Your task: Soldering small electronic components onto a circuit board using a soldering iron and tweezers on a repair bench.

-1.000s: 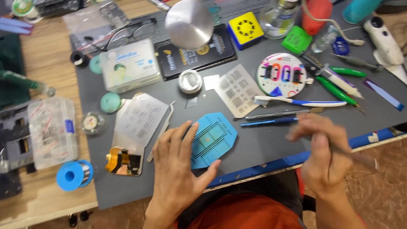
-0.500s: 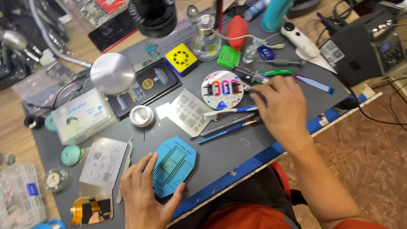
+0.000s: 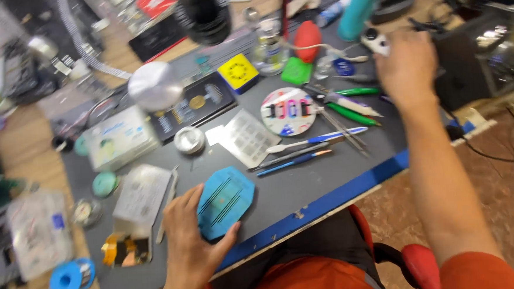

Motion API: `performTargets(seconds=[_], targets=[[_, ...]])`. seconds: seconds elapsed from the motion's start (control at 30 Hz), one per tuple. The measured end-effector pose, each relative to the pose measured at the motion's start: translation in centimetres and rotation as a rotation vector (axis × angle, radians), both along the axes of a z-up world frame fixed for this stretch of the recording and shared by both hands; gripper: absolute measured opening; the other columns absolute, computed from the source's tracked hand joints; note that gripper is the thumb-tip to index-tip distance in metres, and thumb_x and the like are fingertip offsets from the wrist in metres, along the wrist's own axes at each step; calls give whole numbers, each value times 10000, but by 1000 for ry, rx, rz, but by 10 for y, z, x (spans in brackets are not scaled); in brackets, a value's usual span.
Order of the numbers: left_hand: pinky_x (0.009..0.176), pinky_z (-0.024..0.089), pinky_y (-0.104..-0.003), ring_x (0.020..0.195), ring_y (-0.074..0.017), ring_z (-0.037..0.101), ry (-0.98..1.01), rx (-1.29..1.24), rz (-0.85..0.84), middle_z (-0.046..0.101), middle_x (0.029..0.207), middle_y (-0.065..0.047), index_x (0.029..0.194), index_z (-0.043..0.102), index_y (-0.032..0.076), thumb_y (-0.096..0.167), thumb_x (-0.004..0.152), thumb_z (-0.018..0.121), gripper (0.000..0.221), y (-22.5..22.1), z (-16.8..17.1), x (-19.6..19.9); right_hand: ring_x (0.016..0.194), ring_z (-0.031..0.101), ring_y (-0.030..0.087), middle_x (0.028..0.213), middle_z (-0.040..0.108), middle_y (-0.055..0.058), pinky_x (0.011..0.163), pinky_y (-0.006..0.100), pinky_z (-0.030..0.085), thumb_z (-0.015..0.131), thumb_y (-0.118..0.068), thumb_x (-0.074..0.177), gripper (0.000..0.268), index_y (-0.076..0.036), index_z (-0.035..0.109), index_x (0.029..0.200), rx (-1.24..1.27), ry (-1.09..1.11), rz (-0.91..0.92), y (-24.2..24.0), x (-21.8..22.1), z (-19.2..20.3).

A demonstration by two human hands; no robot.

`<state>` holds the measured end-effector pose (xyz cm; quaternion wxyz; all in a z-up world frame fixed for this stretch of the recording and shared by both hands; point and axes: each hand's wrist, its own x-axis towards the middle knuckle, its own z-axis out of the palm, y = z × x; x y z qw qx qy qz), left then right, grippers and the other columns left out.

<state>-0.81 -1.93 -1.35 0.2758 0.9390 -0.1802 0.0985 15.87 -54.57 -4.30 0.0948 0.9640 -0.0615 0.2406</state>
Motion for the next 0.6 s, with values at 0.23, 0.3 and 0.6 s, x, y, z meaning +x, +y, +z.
performTargets(seconds=[0.23, 0.3, 0.6], targets=[[1167, 428, -512, 1363, -347, 497, 6, -152, -60, 496, 1491, -147, 1546, 380, 77, 336, 849, 888, 900, 3, 8, -2, 1113, 572, 301, 1344, 544, 271, 843, 387, 555, 637, 89, 1253, 343, 74, 456, 1544, 846, -169, 335, 67, -72, 54], [1179, 424, -498, 1381, -338, 489, 20, -149, -54, 486, 1506, -146, 1554, 365, 84, 340, 853, 887, 911, 5, 8, -2, 996, 533, 243, 1303, 557, 240, 788, 332, 478, 543, -91, 1288, 347, 30, 416, 1587, 1040, -96, 359, 110, -98, 73], [1211, 417, -486, 1422, -331, 487, -12, -137, -93, 467, 1553, -141, 1574, 339, 95, 346, 889, 866, 900, 7, 5, -3, 738, 639, 109, 980, 755, -1, 647, 267, 512, 684, -346, 949, 399, -118, 671, 1276, 1227, 375, 488, 253, -161, 45]])
